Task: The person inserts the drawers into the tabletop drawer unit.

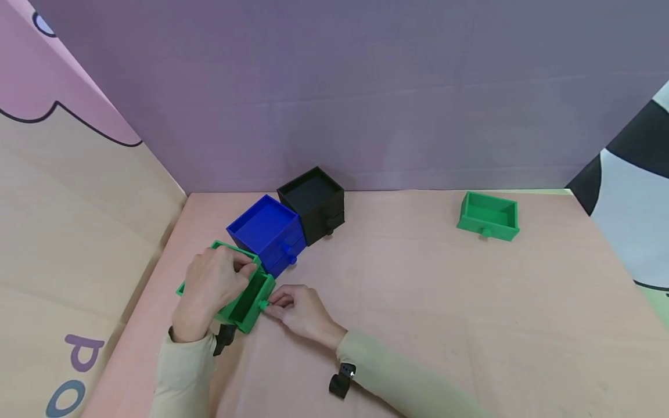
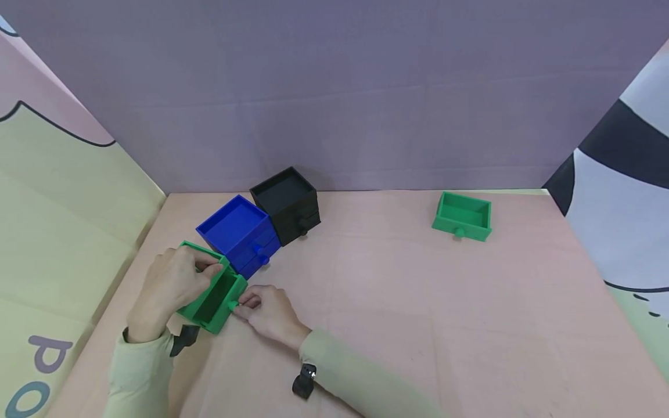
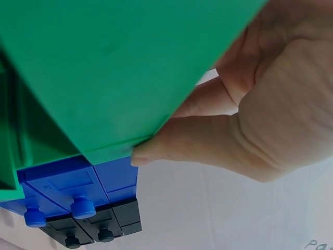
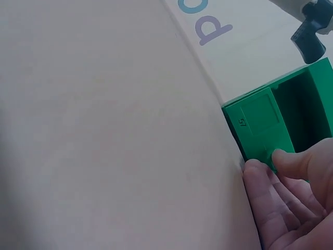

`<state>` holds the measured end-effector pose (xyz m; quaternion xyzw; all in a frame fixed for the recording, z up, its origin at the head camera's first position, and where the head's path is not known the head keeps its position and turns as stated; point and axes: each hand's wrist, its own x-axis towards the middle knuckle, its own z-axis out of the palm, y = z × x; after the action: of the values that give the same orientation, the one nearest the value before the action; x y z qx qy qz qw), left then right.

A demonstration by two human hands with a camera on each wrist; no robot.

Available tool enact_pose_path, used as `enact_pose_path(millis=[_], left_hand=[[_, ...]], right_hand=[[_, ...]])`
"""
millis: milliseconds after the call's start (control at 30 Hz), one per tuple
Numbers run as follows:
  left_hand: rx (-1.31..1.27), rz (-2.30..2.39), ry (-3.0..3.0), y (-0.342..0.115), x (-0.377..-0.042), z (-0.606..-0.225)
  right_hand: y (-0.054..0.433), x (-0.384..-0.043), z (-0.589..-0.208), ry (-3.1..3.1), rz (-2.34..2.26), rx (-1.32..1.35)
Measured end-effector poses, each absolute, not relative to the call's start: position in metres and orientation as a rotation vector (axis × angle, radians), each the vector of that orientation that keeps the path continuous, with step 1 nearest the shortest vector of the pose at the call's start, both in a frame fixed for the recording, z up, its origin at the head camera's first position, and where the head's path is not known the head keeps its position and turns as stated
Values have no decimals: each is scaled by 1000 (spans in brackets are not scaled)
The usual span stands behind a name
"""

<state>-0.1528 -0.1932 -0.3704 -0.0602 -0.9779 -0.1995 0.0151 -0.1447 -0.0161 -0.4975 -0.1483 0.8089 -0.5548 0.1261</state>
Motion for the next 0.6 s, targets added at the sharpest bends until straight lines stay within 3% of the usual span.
enact_pose_path(millis=[600], left_hand=[[-208, -586, -3013, -191, -152, -372]], right_hand=[[-23, -147, -498, 2327, -1665, -370]])
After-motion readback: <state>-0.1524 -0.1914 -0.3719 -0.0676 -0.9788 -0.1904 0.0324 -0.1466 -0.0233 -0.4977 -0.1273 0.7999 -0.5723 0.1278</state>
